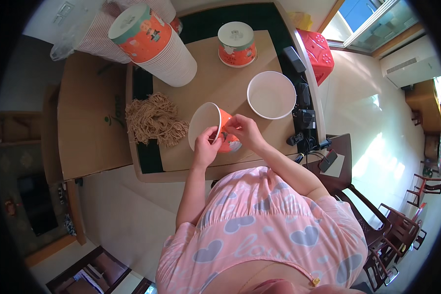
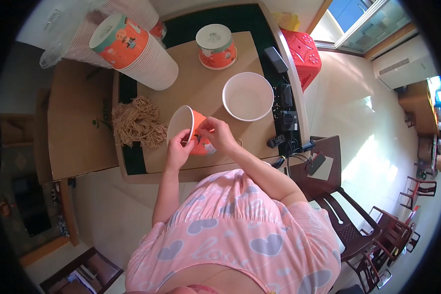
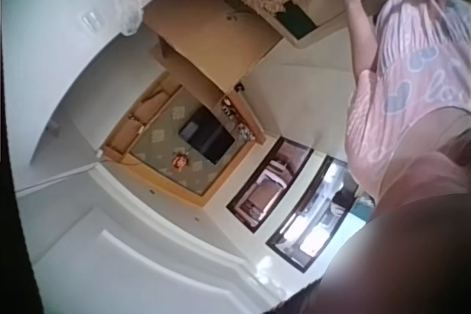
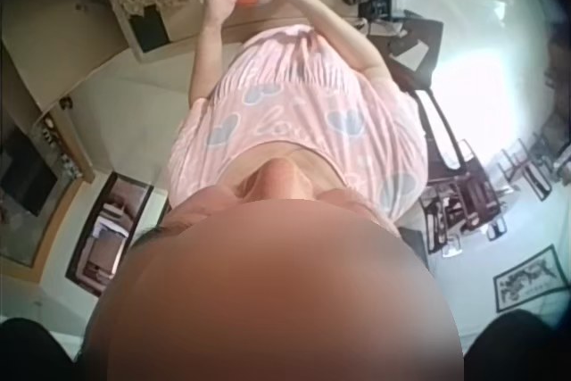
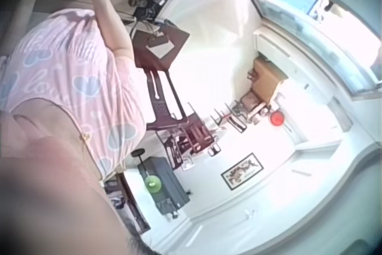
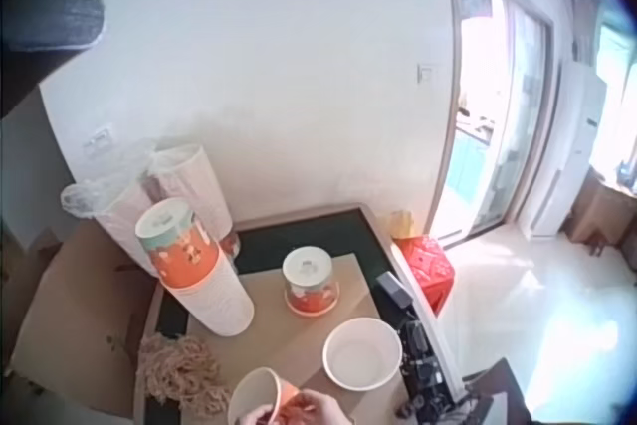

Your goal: Applying rubber bands to the rims of paper buckets and organizing them.

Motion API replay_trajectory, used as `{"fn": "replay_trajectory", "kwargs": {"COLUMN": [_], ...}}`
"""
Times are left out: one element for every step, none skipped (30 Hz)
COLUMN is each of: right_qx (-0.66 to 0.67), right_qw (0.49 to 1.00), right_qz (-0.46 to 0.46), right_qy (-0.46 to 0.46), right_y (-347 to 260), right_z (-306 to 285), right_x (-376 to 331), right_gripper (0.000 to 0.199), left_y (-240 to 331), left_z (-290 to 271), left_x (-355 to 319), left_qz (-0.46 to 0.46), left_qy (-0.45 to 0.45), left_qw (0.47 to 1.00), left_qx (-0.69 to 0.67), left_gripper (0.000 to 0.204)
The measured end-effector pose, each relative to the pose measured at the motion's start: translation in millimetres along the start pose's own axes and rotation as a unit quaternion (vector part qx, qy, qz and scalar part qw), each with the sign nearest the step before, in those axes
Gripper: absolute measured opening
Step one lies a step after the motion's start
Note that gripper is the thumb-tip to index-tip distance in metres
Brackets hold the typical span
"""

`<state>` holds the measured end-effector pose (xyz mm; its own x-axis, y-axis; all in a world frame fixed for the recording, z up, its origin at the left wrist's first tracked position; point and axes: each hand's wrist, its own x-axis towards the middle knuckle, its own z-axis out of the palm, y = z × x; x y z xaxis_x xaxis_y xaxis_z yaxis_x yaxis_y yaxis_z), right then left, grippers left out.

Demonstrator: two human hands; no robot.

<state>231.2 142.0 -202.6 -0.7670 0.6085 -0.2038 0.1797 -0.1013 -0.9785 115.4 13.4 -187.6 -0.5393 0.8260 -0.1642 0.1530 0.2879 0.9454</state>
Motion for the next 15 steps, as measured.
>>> {"fn": "replay_trajectory", "kwargs": {"right_qx": [0.0, 0.006, 0.011, 0.012, 0.008, 0.003, 0.004, 0.004, 0.005, 0.005, -0.014, -0.034, -0.034, -0.033, -0.033], "right_qw": [1.0, 1.0, 0.999, 0.999, 0.999, 0.999, 0.999, 0.999, 0.999, 0.999, 0.999, 0.998, 0.998, 0.997, 0.997], "right_qz": [0.001, -0.015, -0.031, -0.031, -0.033, -0.036, -0.036, -0.026, -0.017, -0.016, -0.023, -0.03, -0.03, -0.035, -0.039], "right_qy": [0.0, 0.008, 0.016, 0.018, 0.008, -0.001, 0.0, -0.018, -0.036, -0.035, -0.043, -0.051, -0.051, -0.054, -0.058], "right_y": [-1, -4, -5, -6, -6, -7, -8, -11, -13, -13, -13, -13, -13, -12, -11], "right_z": [0, 1, 0, -1, -3, -5, -6, -8, -10, -12, -13, -14, -15, -15, -15], "right_x": [-1, -1, -2, -3, -3, -3, -3, -4, -4, -4, -3, -3, -2, -2, -1], "right_gripper": [0.013, 0.014, 0.016, 0.016, 0.016, 0.017, 0.017, 0.017, 0.017, 0.017, 0.017, 0.017, 0.017, 0.018, 0.019], "left_y": [0, 0, 0, 1, 2, 3, 2, 2, 2, 2, 3, 3, 4, 6, 7], "left_z": [1, 2, 4, 5, 6, 7, 8, 8, 9, 9, 10, 10, 11, 11, 12], "left_x": [0, 0, 0, -1, -1, -1, -1, -2, -2, -2, -2, -2, -2, -3, -3], "left_qz": [-0.001, 0.007, 0.015, 0.015, 0.012, 0.009, 0.009, 0.018, 0.026, 0.026, 0.023, 0.02, 0.02, 0.021, 0.022], "left_qy": [-0.001, 0.001, 0.002, 0.0, -0.003, -0.005, -0.006, -0.004, -0.003, -0.004, -0.007, -0.011, -0.011, -0.011, -0.01], "left_qw": [1.0, 1.0, 1.0, 1.0, 1.0, 1.0, 1.0, 1.0, 0.999, 0.999, 0.999, 0.999, 0.999, 0.999, 0.999], "left_qx": [0.0, 0.004, 0.007, 0.007, 0.008, 0.008, 0.009, 0.014, 0.02, 0.02, 0.022, 0.023, 0.024, 0.029, 0.033], "left_gripper": [0.03, 0.032, 0.034, 0.034, 0.035, 0.036, 0.036, 0.036, 0.035, 0.035, 0.036, 0.036, 0.036, 0.037, 0.037]}}
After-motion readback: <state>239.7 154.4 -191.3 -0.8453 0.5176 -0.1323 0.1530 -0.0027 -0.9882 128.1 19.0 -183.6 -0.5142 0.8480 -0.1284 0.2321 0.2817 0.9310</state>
